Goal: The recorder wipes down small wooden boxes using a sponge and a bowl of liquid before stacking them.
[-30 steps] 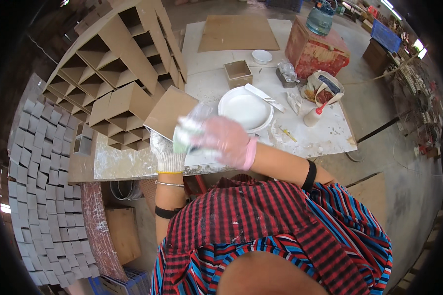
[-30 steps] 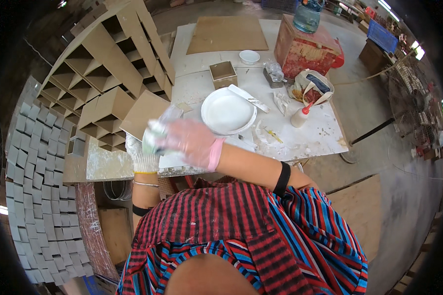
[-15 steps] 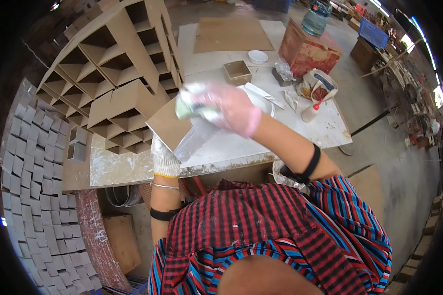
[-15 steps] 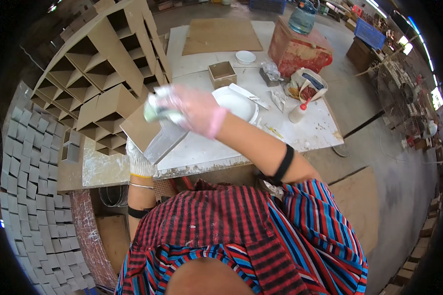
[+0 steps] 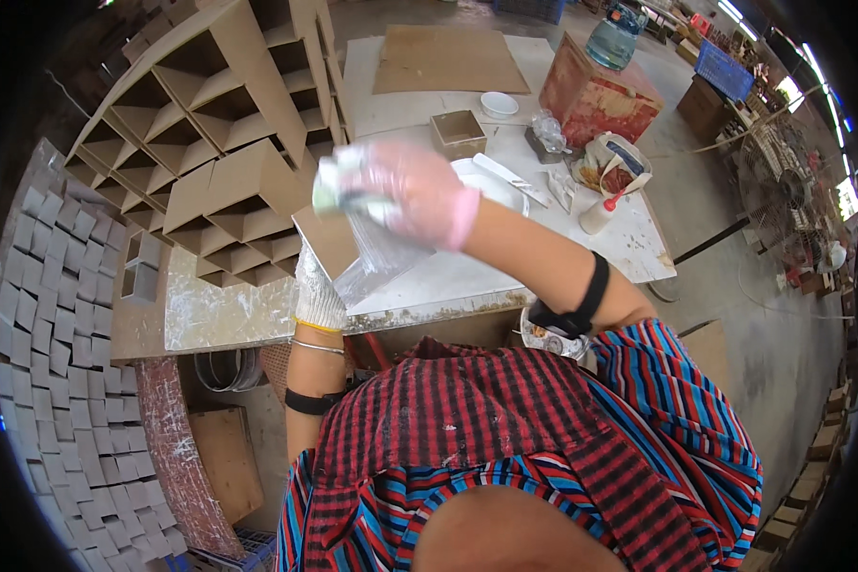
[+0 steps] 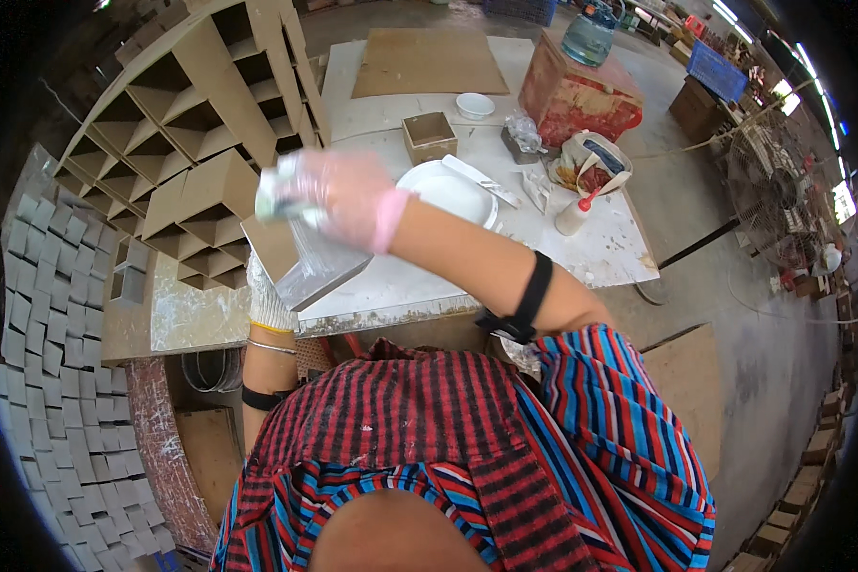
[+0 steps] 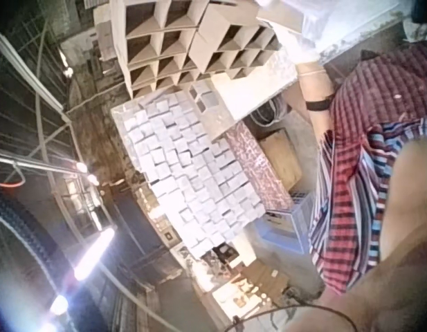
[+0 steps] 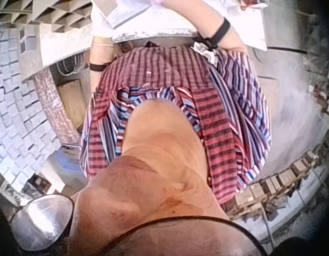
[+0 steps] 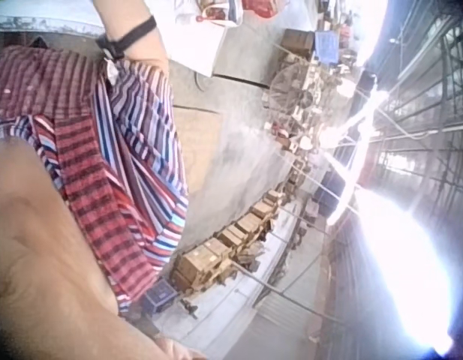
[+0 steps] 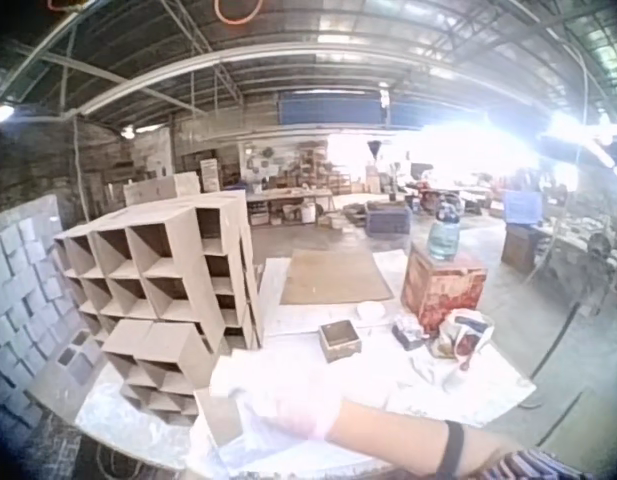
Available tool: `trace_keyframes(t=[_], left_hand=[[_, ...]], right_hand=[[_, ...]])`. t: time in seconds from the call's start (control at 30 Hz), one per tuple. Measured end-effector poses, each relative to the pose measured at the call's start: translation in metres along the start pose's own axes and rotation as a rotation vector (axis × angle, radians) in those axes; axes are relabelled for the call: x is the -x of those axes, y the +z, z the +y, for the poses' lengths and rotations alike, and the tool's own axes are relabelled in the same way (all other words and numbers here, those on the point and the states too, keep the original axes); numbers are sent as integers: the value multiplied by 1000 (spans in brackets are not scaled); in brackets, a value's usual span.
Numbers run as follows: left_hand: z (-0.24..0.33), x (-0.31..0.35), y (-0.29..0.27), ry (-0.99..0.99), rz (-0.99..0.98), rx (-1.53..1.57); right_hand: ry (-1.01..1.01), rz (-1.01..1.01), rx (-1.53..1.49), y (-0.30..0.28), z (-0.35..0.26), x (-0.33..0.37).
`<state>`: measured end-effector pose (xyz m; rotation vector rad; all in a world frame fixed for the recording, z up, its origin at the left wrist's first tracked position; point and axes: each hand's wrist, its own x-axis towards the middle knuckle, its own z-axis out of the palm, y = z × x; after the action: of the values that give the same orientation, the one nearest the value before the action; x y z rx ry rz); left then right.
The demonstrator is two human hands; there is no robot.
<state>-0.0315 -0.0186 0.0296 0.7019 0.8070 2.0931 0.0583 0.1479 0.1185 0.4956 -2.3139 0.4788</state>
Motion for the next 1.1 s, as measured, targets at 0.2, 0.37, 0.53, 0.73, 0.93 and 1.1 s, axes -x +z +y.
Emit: trace_keyframes(t=[0.2, 0.37, 0.53, 0.73, 0.93, 1.1], left_hand=[[15, 2, 8, -165, 300, 53], [-9, -7, -12, -45, 148, 135], [0, 17, 9, -46, 348, -37], [2, 11, 10, -69, 422, 87], [6, 18, -8, -154, 88, 290], [-1, 16, -17, 13, -5, -448]], right_hand=[[-123, -46, 30, 2, -39, 1], [-4, -153, -169, 7, -31, -5], [-52, -261, -27, 3, -48, -8], [-97, -136, -87, 8, -39, -4], [-81, -134, -84, 21, -19, 22], [-48, -119, -119, 28, -25, 5]])
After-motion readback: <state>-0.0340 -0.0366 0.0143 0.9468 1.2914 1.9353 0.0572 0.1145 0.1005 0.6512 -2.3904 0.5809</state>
